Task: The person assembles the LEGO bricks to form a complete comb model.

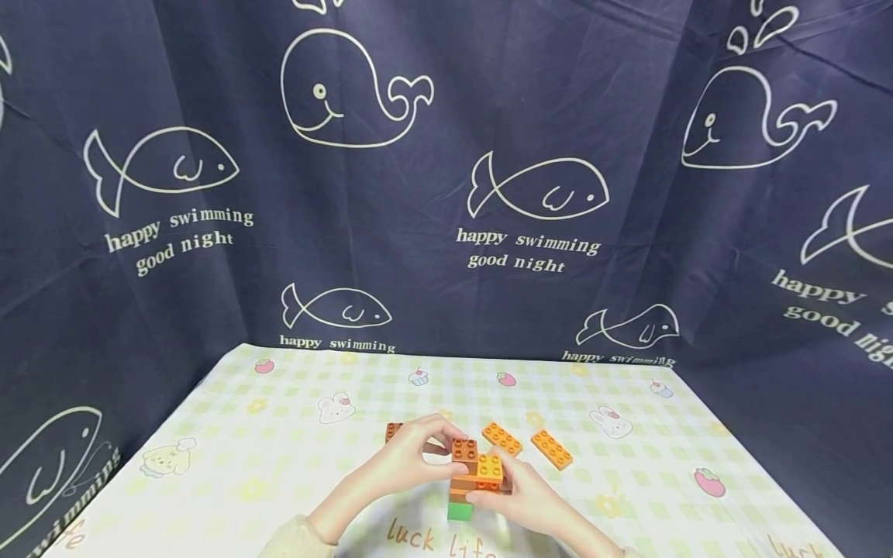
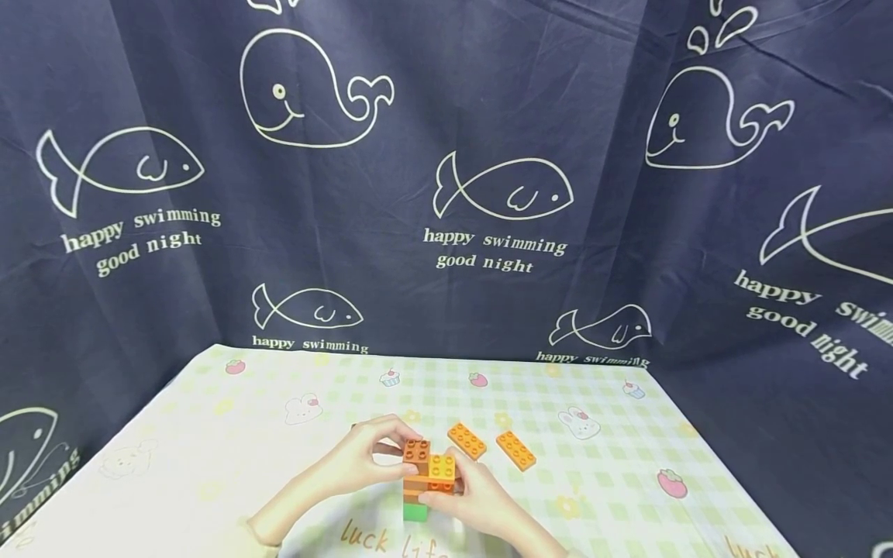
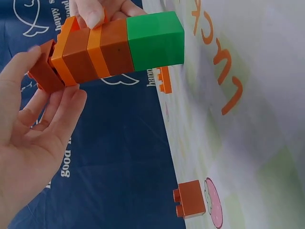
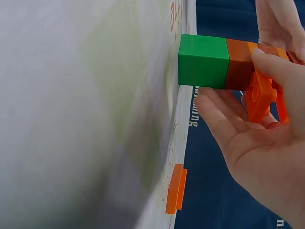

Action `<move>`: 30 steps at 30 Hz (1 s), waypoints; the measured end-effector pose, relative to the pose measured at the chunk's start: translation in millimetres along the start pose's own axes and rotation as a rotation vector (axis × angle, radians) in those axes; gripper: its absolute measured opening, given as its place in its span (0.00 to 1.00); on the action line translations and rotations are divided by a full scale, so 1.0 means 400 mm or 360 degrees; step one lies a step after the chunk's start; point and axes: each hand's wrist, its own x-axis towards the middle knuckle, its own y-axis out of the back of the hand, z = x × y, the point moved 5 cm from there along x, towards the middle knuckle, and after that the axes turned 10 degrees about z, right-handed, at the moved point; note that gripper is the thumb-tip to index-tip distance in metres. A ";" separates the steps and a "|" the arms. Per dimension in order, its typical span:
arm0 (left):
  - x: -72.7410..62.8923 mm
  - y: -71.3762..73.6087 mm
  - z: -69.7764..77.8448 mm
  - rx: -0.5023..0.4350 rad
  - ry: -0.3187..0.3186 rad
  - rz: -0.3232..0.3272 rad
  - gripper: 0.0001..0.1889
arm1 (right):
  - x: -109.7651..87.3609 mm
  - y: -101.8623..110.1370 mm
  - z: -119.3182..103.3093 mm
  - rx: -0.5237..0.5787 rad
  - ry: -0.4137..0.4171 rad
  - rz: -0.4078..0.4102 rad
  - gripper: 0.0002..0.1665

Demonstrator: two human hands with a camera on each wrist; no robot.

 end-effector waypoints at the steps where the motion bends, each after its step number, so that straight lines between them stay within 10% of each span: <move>1: -0.001 0.000 0.000 0.0002 -0.0002 0.0003 0.14 | 0.000 0.000 0.000 0.0006 -0.0001 0.0000 0.33; 30: 0.003 -0.011 -0.001 -0.0073 0.0133 -0.0041 0.14 | 0.000 0.003 -0.001 0.0030 -0.0019 -0.0006 0.37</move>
